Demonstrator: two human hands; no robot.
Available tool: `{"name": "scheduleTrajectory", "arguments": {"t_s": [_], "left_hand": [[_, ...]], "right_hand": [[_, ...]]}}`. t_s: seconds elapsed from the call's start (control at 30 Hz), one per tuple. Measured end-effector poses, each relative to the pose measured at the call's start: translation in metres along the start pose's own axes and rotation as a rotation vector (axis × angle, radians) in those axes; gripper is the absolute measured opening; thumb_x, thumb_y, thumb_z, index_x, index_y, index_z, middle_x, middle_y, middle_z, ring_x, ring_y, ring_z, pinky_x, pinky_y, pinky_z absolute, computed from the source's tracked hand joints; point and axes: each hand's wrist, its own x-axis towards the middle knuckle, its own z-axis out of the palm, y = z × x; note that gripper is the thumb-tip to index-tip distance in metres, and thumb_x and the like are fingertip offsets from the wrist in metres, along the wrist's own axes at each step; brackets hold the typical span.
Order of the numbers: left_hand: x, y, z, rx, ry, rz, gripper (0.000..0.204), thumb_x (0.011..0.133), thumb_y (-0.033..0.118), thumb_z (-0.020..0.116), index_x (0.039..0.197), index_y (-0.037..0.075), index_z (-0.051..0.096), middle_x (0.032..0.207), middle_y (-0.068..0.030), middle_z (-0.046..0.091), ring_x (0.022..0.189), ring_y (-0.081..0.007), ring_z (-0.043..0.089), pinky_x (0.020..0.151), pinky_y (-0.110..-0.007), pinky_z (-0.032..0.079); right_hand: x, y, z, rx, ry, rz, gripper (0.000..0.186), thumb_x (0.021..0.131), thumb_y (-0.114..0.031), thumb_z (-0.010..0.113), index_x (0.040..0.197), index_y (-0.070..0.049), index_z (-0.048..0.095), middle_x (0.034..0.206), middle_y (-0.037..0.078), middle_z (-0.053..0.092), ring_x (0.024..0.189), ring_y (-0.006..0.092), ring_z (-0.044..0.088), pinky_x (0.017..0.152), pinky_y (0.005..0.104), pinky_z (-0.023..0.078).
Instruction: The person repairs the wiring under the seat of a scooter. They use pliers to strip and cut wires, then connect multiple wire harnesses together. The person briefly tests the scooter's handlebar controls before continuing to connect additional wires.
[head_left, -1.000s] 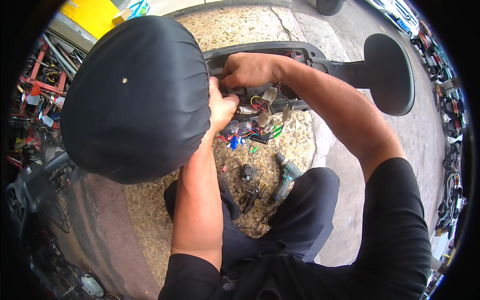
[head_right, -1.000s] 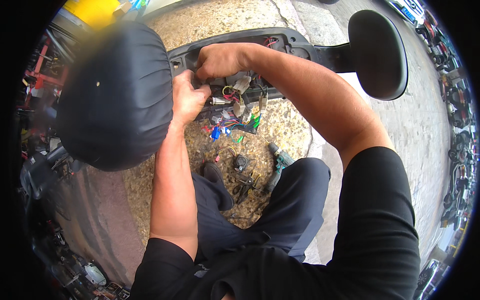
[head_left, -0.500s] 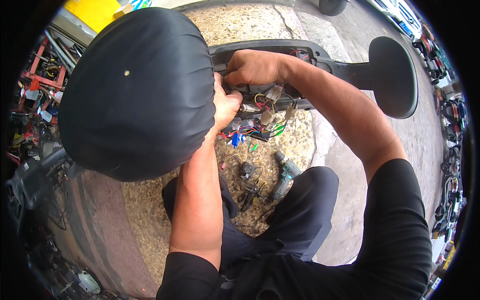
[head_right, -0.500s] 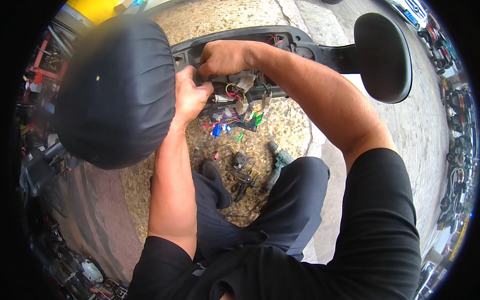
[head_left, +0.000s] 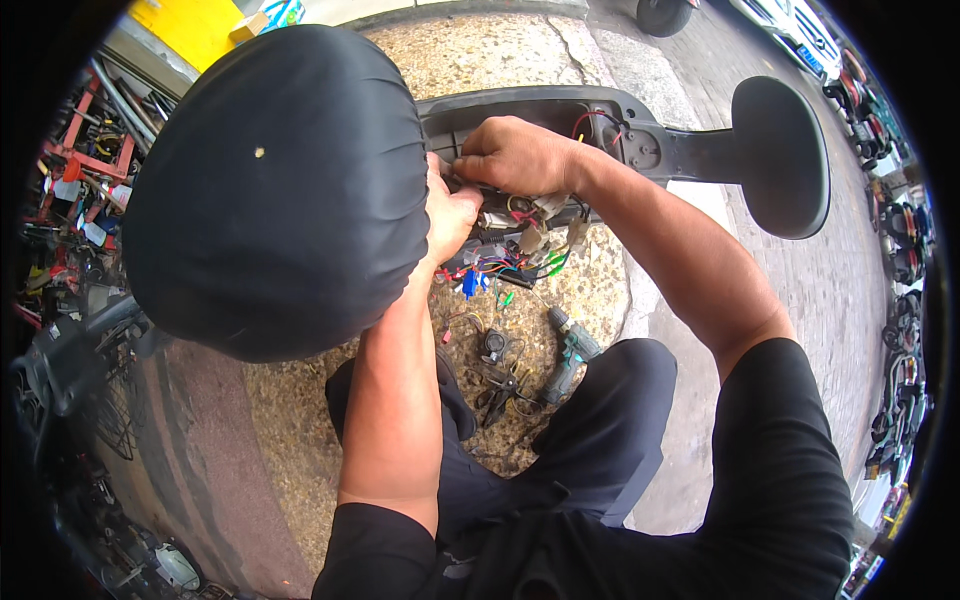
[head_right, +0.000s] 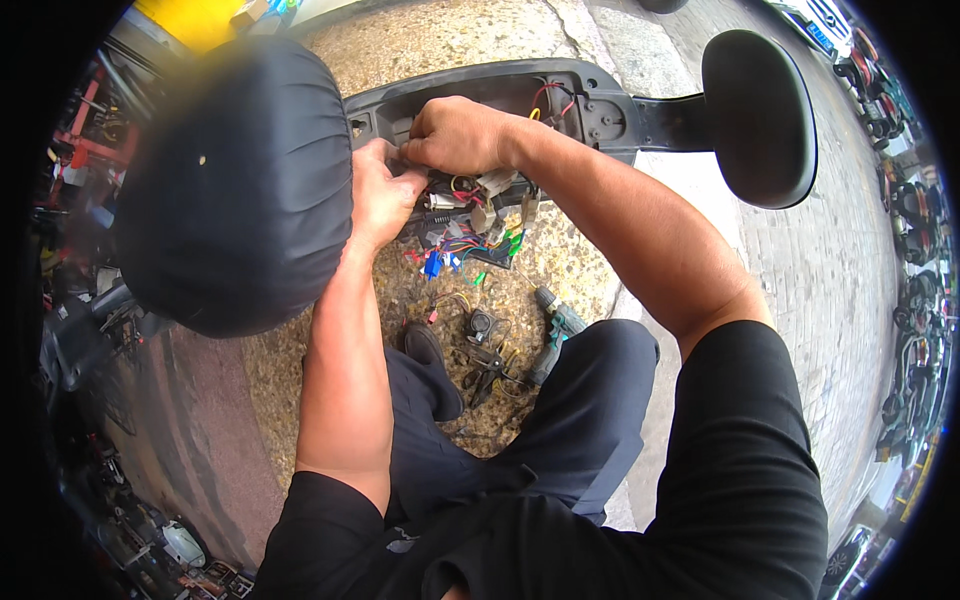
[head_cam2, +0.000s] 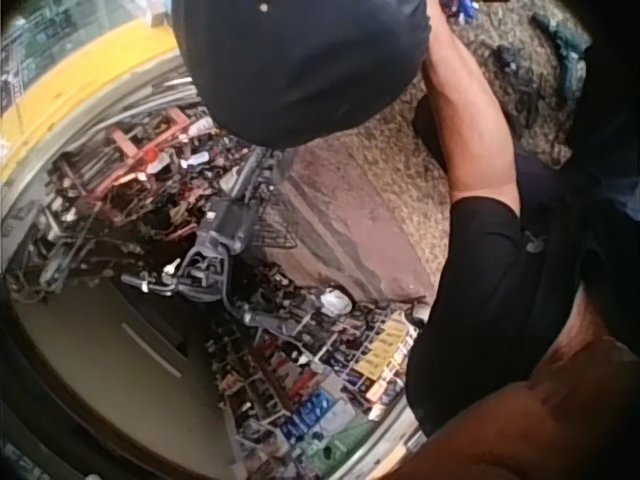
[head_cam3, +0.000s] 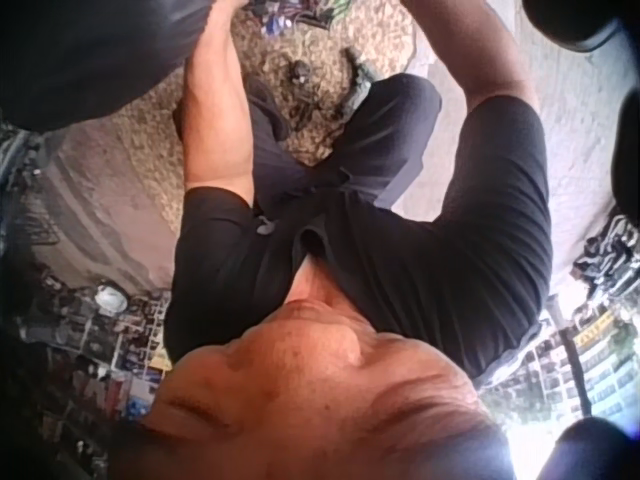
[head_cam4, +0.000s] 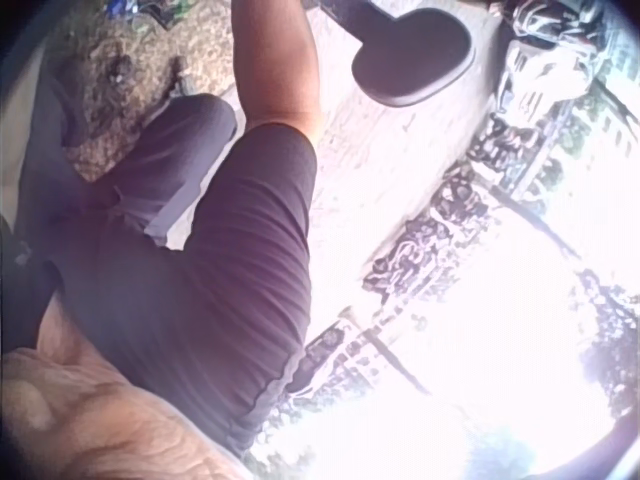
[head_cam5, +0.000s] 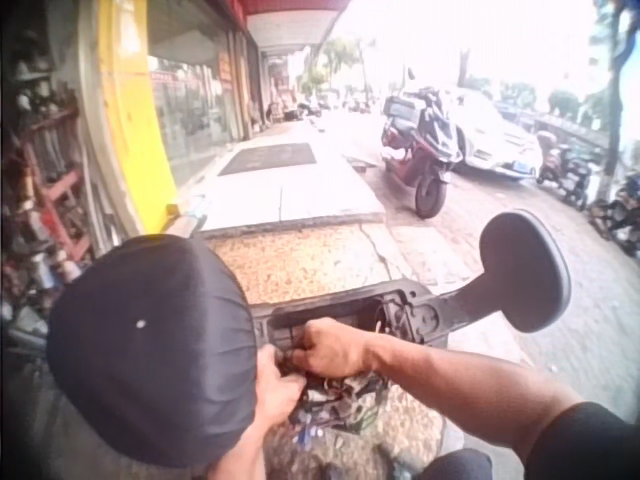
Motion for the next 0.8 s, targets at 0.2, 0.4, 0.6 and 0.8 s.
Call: {"name": "scheduleTrajectory", "arguments": {"t_s": [0.2,0.4,0.6,0.8], "left_hand": [[0.000,0.006,-0.010,0.028,-0.037,0.049,0.022,0.068,0.008,0.071,0.083,-0.005,0.061,0.066,-0.0052,0.055,0.063,-0.0125,0.050,0.057,-0.034,0.042],[-0.007,0.014,-0.006,-0.067,-0.054,-0.092,0.024,0.070,0.008,0.072,0.086,-0.007,0.063,0.068,-0.0088,0.060,0.063,-0.0133,0.053,0.058,-0.033,0.044],[-0.006,0.015,-0.006,0.018,-0.012,-0.098,0.029,0.075,0.015,0.074,0.088,-0.008,0.062,0.075,-0.0134,0.063,0.072,-0.0181,0.059,0.066,-0.035,0.048],[-0.020,0.029,-0.004,-0.581,0.026,-0.240,0.020,0.089,0.013,0.067,0.097,-0.004,0.061,0.086,-0.0088,0.063,0.078,-0.0134,0.059,0.071,-0.031,0.051]], "right_hand": [[0.017,0.001,-0.009,0.048,-0.168,-0.004,0.032,0.092,-0.025,0.057,0.085,0.005,0.068,0.065,0.009,0.060,0.062,0.0180,0.057,0.060,0.0359,0.046],[0.005,-0.023,-0.065,0.320,0.087,0.017,0.031,0.097,-0.028,0.054,0.080,-0.004,0.060,0.062,-0.002,0.049,0.050,0.0082,0.044,0.047,0.0269,0.038],[-0.038,-0.047,-0.040,0.707,0.177,-0.004,0.028,0.103,-0.023,0.054,0.092,0.001,0.065,0.070,0.004,0.060,0.059,0.0120,0.059,0.052,0.0276,0.050],[-0.068,-0.040,-0.020,0.872,0.239,0.003,0.021,0.099,-0.014,0.057,0.085,0.001,0.060,0.071,0.006,0.063,0.064,0.0135,0.064,0.056,0.0282,0.054]]}}
